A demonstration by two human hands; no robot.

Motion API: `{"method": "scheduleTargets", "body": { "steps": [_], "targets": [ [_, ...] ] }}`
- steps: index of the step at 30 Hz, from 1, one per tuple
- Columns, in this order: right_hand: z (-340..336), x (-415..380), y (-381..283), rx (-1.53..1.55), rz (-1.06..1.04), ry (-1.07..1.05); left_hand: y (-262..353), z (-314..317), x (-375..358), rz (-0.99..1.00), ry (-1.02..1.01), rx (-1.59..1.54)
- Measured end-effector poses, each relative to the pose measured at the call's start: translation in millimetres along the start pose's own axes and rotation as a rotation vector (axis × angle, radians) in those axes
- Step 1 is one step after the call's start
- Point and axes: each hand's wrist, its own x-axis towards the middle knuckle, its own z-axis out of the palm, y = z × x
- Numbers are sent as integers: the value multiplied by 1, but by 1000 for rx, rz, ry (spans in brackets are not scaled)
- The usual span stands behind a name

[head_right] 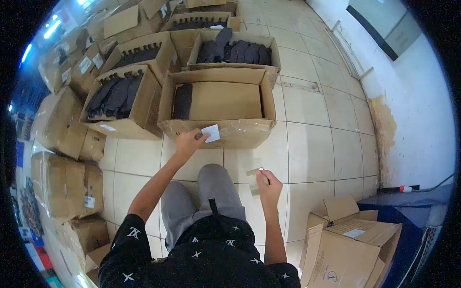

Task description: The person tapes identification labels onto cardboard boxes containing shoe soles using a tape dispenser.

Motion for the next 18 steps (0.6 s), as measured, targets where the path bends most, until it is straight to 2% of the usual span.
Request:
{"method": "scheduleTargets", "body": {
  "steps": [1, 2, 5, 8, 14, 17, 18],
  "targets": [
    [5, 4, 3, -53, -4, -18, 2, 2, 4, -11, -6, 7],
    [9, 14, 6, -82, 1, -154, 3, 4, 7, -23, -11, 15],
    [31, 57, 10, -580, -279, -751, 0, 4, 16, 21, 13, 56],
    [72, 91, 13, -389, -456, -975, -4, -2, 23, 41, -12, 82],
    [141, 138, -37, -308, -532, -1166, -5, -8, 25, 22, -52, 60],
    [164, 162, -32, -243, -628, -1109, -5, -13, 27, 13, -87, 42],
    [167, 172, -29, -255, -579, -1117, -5, -16, 28, 9, -100, 29]
  ]
}}
